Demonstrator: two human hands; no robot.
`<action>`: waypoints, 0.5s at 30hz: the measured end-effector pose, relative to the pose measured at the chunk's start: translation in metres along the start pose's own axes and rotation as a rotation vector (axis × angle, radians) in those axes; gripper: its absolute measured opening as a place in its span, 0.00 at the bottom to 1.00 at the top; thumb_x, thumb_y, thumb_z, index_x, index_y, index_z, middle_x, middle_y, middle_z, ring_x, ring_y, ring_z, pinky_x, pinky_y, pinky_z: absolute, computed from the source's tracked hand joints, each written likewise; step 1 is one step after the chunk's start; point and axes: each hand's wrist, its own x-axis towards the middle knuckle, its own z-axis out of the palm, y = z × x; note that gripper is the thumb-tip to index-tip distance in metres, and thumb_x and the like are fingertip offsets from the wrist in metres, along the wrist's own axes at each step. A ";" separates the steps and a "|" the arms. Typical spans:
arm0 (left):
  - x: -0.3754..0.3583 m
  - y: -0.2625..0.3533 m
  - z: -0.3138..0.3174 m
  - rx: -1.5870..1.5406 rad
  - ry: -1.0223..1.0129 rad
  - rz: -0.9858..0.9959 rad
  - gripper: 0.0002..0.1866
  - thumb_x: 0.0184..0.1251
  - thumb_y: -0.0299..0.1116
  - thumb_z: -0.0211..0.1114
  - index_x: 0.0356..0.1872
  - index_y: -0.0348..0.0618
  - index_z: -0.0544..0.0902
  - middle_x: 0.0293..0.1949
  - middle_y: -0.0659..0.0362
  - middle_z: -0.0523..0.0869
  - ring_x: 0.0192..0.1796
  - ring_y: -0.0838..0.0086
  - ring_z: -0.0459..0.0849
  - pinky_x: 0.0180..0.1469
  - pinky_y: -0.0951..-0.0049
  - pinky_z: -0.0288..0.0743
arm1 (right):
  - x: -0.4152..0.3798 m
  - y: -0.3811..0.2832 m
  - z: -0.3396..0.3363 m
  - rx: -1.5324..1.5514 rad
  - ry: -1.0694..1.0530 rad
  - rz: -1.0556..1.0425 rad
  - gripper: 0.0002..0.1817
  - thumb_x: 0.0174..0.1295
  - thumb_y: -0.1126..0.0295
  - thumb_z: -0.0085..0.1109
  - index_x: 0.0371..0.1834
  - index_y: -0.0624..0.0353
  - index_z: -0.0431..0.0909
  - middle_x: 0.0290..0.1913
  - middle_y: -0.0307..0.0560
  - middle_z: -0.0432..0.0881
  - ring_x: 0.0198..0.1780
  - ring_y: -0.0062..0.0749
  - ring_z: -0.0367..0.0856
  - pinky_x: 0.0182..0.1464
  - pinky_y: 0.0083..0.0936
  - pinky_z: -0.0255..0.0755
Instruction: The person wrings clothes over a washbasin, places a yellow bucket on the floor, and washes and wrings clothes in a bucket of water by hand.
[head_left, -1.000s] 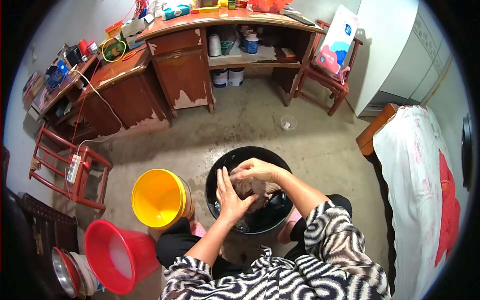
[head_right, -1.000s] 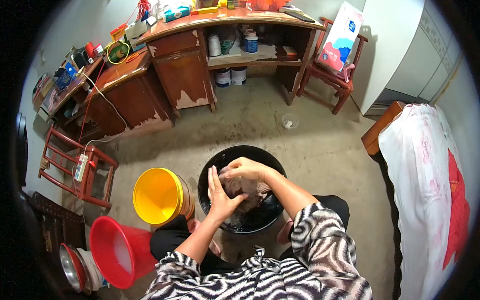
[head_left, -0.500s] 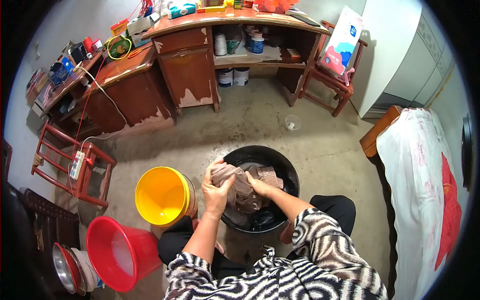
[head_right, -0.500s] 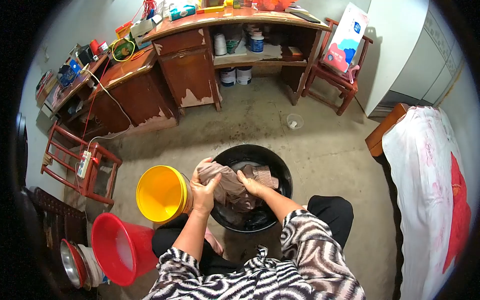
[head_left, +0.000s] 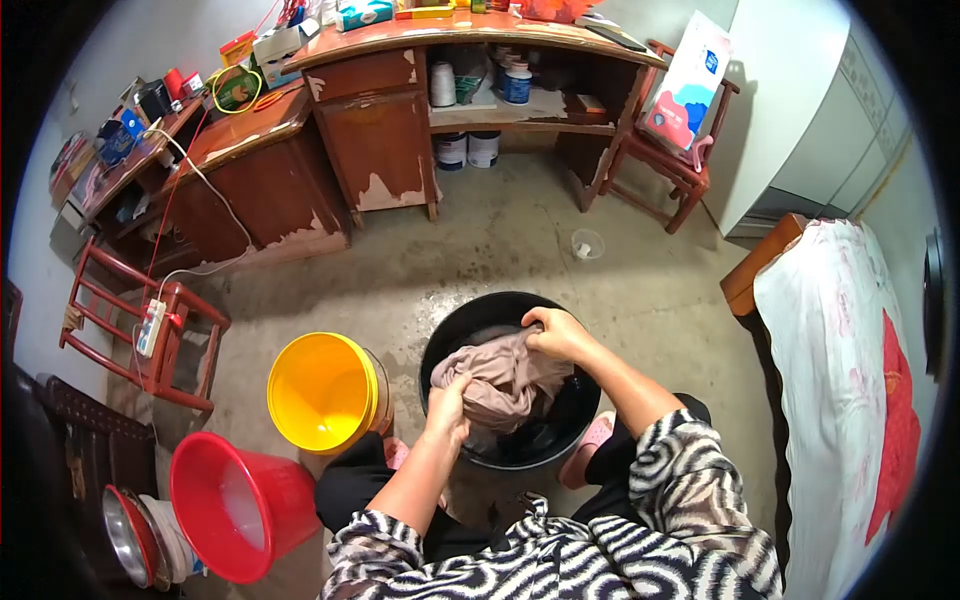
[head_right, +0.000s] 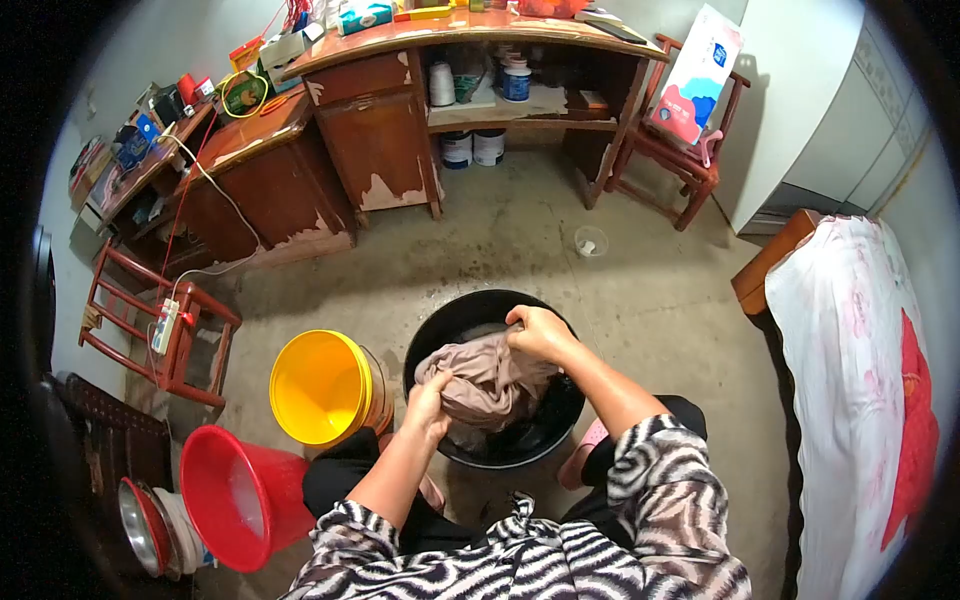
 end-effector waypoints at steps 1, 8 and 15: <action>0.005 -0.007 -0.006 -0.011 0.051 -0.119 0.15 0.58 0.30 0.61 0.45 0.35 0.75 0.43 0.52 0.81 0.43 0.64 0.81 0.44 0.60 0.76 | 0.007 0.004 0.012 -0.050 0.134 -0.007 0.20 0.44 0.63 0.55 0.42 0.60 0.76 0.35 0.55 0.81 0.40 0.43 0.80 0.44 0.33 0.72; 0.056 -0.054 -0.054 0.154 0.091 -0.310 0.50 0.48 0.34 0.69 0.67 0.37 0.43 0.66 0.41 0.52 0.67 0.56 0.56 0.59 0.53 0.62 | 0.007 0.002 0.090 -0.557 -0.073 -0.155 0.24 0.53 0.64 0.54 0.56 0.49 0.67 0.46 0.51 0.74 0.46 0.46 0.74 0.44 0.39 0.68; 0.003 -0.015 0.008 0.604 0.395 -0.173 0.55 0.46 0.33 0.70 0.68 0.41 0.36 0.68 0.41 0.40 0.71 0.57 0.42 0.67 0.61 0.48 | 0.027 -0.004 0.132 -0.796 -0.400 -0.117 0.20 0.60 0.61 0.43 0.56 0.48 0.72 0.55 0.48 0.75 0.57 0.38 0.71 0.59 0.40 0.57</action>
